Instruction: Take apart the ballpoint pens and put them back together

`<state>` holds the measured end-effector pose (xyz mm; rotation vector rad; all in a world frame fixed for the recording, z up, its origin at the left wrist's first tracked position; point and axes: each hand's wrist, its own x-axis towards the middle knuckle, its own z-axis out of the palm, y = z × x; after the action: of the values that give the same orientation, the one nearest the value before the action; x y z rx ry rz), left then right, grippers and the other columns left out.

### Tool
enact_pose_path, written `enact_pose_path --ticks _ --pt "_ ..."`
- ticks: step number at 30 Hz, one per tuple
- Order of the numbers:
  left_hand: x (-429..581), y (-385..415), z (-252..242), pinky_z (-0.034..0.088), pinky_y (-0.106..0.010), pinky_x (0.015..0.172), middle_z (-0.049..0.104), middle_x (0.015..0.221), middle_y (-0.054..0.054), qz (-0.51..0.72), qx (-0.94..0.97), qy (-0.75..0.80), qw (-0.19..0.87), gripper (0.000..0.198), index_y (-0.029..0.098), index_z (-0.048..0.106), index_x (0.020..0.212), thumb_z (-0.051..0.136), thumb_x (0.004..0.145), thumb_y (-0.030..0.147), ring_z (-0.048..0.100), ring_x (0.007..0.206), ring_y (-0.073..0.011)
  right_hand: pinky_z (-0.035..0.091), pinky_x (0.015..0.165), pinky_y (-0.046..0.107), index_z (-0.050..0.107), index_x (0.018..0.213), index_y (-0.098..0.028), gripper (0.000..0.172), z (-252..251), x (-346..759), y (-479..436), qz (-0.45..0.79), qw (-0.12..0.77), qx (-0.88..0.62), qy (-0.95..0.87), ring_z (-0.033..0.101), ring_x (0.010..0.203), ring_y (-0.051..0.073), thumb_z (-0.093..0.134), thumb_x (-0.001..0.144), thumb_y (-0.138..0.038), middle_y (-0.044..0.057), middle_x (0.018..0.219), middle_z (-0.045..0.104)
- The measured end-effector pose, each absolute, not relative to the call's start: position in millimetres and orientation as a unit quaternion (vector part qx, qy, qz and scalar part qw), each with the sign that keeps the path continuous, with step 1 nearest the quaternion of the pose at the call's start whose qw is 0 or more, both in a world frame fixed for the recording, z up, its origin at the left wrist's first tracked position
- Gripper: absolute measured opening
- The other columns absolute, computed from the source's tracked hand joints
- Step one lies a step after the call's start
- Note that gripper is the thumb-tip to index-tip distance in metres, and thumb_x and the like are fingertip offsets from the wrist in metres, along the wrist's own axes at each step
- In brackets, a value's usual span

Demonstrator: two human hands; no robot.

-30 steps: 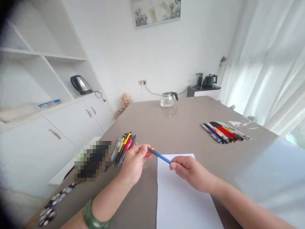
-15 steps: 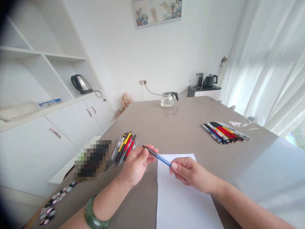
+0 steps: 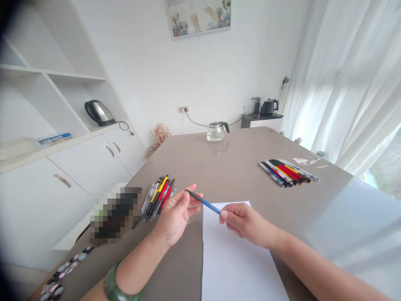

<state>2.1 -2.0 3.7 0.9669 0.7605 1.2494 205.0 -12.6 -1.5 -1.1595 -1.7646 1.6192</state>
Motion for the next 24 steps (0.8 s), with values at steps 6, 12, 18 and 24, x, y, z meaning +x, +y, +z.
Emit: enact_pose_path --ticks 6,12,18,24 --pt "1.0 -1.3 2.4 0.044 -0.027 0.071 0.065 0.087 -0.008 0.561 0.434 0.350 0.612 0.021 0.017 0.062 0.091 0.056 0.076 0.030 0.059 0.081 -0.0160 0.022 0.039 0.020 0.051 0.075 -0.014 0.038 0.7 207.2 -11.5 0.595 0.241 -0.415 -0.645 0.028 0.040 0.005 0.039 0.080 -0.049 -0.007 0.047 0.029" --pt "2.0 -0.9 3.0 0.045 -0.026 0.071 0.065 0.082 -0.005 0.583 0.424 0.376 0.582 0.017 0.016 0.064 0.081 0.060 0.072 0.029 0.060 0.074 -0.0137 0.021 0.038 0.019 0.051 0.074 -0.015 0.036 0.6 207.3 -11.3 0.578 0.244 -0.425 -0.652 0.026 0.040 0.005 0.042 0.078 -0.050 -0.008 0.046 0.029" --pt "3.9 -1.1 3.6 0.045 -0.026 0.069 0.065 0.071 -0.003 0.599 0.393 0.397 0.574 0.017 0.014 0.064 0.075 0.066 0.066 0.029 0.060 0.069 -0.0132 0.020 0.039 0.019 0.050 0.074 -0.015 0.033 1.0 206.7 -12.3 0.562 0.243 -0.428 -0.665 0.024 0.042 0.005 0.041 0.080 -0.047 -0.007 0.048 0.028" --pt "2.8 -0.6 1.5 0.045 -0.026 0.070 0.064 0.087 -0.007 0.567 0.401 0.346 0.631 0.022 0.016 0.062 0.090 0.059 0.073 0.030 0.060 0.079 -0.0154 0.021 0.039 0.019 0.050 0.075 -0.015 0.035 1.4 208.5 -11.9 0.579 0.245 -0.428 -0.649 0.027 0.041 0.005 0.041 0.079 -0.048 -0.007 0.048 0.028"
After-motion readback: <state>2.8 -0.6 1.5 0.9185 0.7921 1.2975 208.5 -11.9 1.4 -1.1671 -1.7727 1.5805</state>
